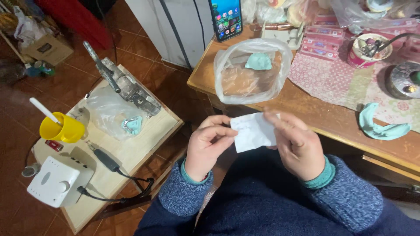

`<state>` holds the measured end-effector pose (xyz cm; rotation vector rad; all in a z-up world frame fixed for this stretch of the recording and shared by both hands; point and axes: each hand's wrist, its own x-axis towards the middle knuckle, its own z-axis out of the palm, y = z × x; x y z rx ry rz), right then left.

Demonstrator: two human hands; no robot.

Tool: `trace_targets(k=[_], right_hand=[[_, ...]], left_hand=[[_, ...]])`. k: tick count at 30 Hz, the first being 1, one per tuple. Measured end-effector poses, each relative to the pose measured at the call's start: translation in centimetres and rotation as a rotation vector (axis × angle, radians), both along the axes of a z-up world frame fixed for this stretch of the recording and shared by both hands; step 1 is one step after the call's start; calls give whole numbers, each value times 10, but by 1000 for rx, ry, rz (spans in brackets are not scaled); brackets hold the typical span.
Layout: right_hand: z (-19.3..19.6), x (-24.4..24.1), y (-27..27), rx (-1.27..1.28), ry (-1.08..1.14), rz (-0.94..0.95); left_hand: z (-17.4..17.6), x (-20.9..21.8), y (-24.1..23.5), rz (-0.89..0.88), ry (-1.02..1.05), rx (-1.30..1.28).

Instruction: The person works at a cluttered wooden table, manipulating a light blue malleable object. They use a yellow utility knife to trim the object and a pair of scissors to cut it further. The person also handles a white tissue and a pink sheet of material, placing them on the table.

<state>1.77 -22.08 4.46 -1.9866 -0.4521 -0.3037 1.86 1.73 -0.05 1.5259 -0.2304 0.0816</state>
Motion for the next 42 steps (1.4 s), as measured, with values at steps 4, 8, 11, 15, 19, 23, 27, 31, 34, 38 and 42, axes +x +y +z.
trace_targets(k=[4,8,11,15,19,23,27,31,34,38,42], right_hand=[[-4,2,-6,-63,-110,28],[-10,10,-10,-168,-312,44],[-13,9,-9,-60,-227,118],[-3,11,4,119,-94,212],[-11,12,17,184,-21,335],[-23,16,17,90,-105,244],[-15,22,-3,8,-192,192],[-1,26,-36,-5,-209,21],[0,15,-50,-21,-210,-36],[-5,-2,-69,-71,-286,-38],[1,-16,-101,-102,-344,-79]], left_hand=[[16,6,-6,-180,-46,-219],[2,8,-6,-299,92,-276],[0,8,-8,-222,159,-98],[1,8,-6,-50,84,5],[2,8,-15,71,5,130],[1,7,-21,131,4,181],[7,11,-16,213,-122,232],[34,30,-13,256,-158,234],[59,53,-32,177,-38,263],[71,102,-66,164,-89,625],[28,150,-76,210,-331,728]])
